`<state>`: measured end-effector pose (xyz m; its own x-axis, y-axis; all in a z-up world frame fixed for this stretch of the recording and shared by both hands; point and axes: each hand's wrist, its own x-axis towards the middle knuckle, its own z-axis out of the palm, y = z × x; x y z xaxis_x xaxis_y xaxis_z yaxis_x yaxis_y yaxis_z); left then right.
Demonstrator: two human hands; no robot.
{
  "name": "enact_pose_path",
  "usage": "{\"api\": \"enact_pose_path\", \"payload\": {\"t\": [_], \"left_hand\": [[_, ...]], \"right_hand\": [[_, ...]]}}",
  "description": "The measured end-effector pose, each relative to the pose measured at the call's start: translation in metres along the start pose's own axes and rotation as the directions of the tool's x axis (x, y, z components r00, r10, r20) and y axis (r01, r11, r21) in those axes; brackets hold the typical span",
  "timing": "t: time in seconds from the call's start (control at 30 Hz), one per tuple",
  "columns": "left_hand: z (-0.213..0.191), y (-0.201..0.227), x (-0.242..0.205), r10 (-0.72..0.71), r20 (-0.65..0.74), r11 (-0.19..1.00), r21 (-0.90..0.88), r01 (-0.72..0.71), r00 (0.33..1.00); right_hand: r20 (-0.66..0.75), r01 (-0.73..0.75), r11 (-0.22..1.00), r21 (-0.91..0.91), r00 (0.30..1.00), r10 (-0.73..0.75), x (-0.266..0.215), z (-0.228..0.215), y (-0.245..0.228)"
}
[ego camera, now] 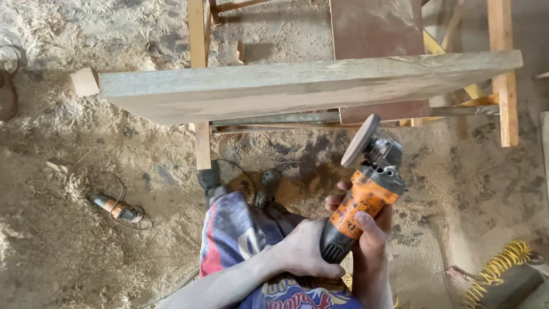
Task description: The person positions a wooden plank on a workbench and uses an angle grinder with a sanding disc to smooth the plank's surface. They flip the plank to sand the other side and continue grinding along the edges and face.
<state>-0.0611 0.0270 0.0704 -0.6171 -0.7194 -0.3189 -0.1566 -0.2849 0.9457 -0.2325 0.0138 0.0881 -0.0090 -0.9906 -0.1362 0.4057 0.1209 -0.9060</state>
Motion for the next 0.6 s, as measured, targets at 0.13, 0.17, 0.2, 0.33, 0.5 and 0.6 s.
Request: {"api": "enact_pose_path", "payload": {"t": [0.13, 0.17, 0.2, 0.33, 0.5, 0.6], "left_hand": [[-0.016, -0.022, -0.015, 0.005, 0.073, 1.0, -0.014, -0.004, 0.997], [-0.023, -0.026, -0.018, 0.035, 0.072, 0.999, -0.042, -0.032, 0.997], [-0.032, -0.029, -0.023, 0.066, 0.071, 0.996, -0.07, -0.061, 0.995], [-0.077, -0.033, -0.048, 0.208, -0.017, 0.974, -0.091, -0.208, 0.978], [-0.143, -0.039, -0.07, 0.224, -0.099, 0.973, -0.036, -0.229, 0.969], [-0.179, -0.052, -0.081, 0.265, -0.029, 0.95, 0.178, -0.256, 0.964]], "right_hand": [[-0.008, -0.136, 0.99, -0.035, 0.991, 0.136, 0.003, 0.02, 0.006], [-0.001, -0.162, 0.987, -0.007, 0.987, 0.162, 0.005, 0.027, 0.008], [0.006, -0.188, 0.982, 0.02, 0.982, 0.188, 0.008, 0.036, 0.012], [0.015, -0.093, 0.991, -0.101, 0.995, 0.095, 0.019, 0.085, 0.029], [0.121, -0.022, 0.943, -0.331, 0.99, 0.065, 0.061, 0.159, 0.048], [0.236, -0.019, 0.94, -0.34, 0.966, 0.105, 0.085, 0.196, 0.051]]}}
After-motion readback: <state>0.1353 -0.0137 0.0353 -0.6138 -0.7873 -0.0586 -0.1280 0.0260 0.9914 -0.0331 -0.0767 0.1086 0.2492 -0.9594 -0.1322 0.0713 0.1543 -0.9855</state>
